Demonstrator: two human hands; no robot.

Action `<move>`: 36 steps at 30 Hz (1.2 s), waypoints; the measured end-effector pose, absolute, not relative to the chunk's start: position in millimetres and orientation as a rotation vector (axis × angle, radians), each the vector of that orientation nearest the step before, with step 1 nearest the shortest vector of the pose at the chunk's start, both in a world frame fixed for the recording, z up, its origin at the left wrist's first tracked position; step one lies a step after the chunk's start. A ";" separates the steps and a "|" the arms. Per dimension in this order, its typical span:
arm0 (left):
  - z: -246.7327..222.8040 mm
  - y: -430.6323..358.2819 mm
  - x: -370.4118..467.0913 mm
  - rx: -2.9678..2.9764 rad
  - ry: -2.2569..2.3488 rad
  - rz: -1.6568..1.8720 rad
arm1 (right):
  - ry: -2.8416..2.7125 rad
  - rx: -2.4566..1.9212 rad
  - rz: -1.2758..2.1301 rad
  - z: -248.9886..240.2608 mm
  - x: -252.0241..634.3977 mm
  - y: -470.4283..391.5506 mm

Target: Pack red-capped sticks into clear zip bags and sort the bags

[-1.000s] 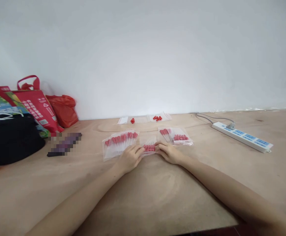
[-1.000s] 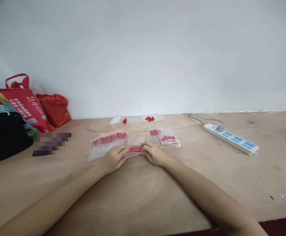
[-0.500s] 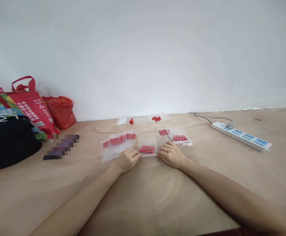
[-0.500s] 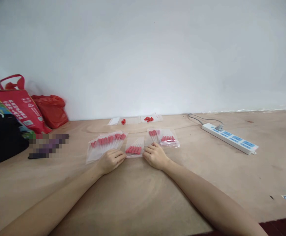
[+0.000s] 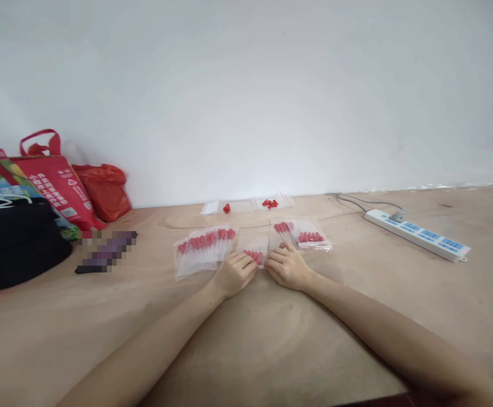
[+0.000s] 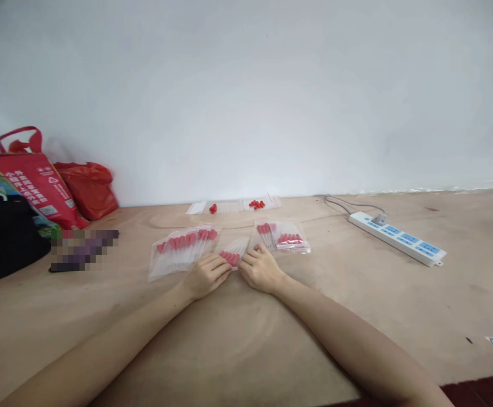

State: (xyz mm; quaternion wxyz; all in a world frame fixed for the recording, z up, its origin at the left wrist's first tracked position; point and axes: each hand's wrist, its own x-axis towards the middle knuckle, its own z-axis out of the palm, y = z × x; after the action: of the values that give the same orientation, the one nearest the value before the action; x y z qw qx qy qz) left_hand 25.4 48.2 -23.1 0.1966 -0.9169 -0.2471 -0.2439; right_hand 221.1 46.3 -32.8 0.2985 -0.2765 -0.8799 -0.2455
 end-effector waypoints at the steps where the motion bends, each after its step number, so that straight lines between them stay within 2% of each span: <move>1: -23.9 48.1 29.3 -2.563 -0.686 -0.676 | -2.336 -0.733 -0.652 -32.5 219.2 45.7; 14: -19.4 48.8 30.4 -2.529 -0.627 -0.636 | -2.316 -0.747 -0.712 -29.1 215.1 42.2; 28: -16.3 56.1 1.3 -2.442 -0.672 -0.553 | -2.277 -0.856 -0.592 -32.4 237.4 56.2; 36: -15.8 49.9 0.1 -2.519 -0.843 -0.665 | -2.317 -1.013 -0.448 -31.1 245.3 55.0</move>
State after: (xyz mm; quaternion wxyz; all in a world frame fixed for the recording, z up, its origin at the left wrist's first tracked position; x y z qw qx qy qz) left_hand 0.1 49.9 -15.8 0.2004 -0.9012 -0.3016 -0.2379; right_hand 245.3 55.0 -31.1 0.2827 -0.3783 -0.8654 -0.1673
